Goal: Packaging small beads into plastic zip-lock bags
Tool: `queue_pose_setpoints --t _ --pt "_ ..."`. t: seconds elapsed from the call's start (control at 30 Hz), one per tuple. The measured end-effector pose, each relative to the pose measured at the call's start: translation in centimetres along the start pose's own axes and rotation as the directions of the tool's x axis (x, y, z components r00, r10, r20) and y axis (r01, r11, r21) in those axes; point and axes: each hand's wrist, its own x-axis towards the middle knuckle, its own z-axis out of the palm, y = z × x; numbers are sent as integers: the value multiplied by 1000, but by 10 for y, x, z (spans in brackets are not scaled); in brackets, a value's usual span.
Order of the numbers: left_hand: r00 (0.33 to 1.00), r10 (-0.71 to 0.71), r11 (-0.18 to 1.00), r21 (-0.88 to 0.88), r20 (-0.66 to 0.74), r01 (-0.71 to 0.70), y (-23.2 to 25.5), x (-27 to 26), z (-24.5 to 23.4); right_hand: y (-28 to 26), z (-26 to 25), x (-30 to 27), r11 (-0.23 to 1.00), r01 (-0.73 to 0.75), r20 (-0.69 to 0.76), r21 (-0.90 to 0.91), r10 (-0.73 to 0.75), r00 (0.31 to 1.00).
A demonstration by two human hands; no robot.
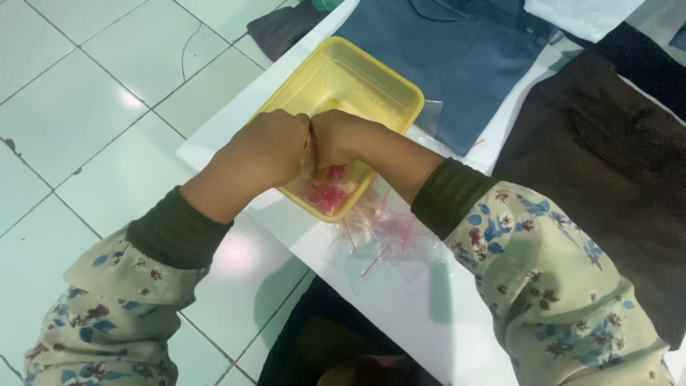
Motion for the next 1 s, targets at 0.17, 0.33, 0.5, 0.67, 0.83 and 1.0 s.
queue_pose_setpoints --t 0.17,0.33,0.5,0.67,0.83,1.0 --pt "999 29 999 -16 -18 -29 1 0 2 -13 -17 -17 999 41 12 4 -41 999" --pt "999 40 999 -11 -36 -41 6 -10 -5 -7 -8 -5 998 24 19 54 -25 1000" --pt "993 -11 1000 -24 -114 9 4 -7 2 -8 -13 1 998 -58 34 -4 58 998" --pt "976 -54 995 -99 -210 33 4 -25 -15 4 -16 3 998 -58 62 33 56 996" --pt "936 -25 975 -216 -350 -55 -15 -31 -12 2 -41 -25 965 8 102 263 -36 994" --pt "796 -8 940 -277 -605 -201 -22 -50 -21 -14 -18 -18 947 0 192 321 -65 979"
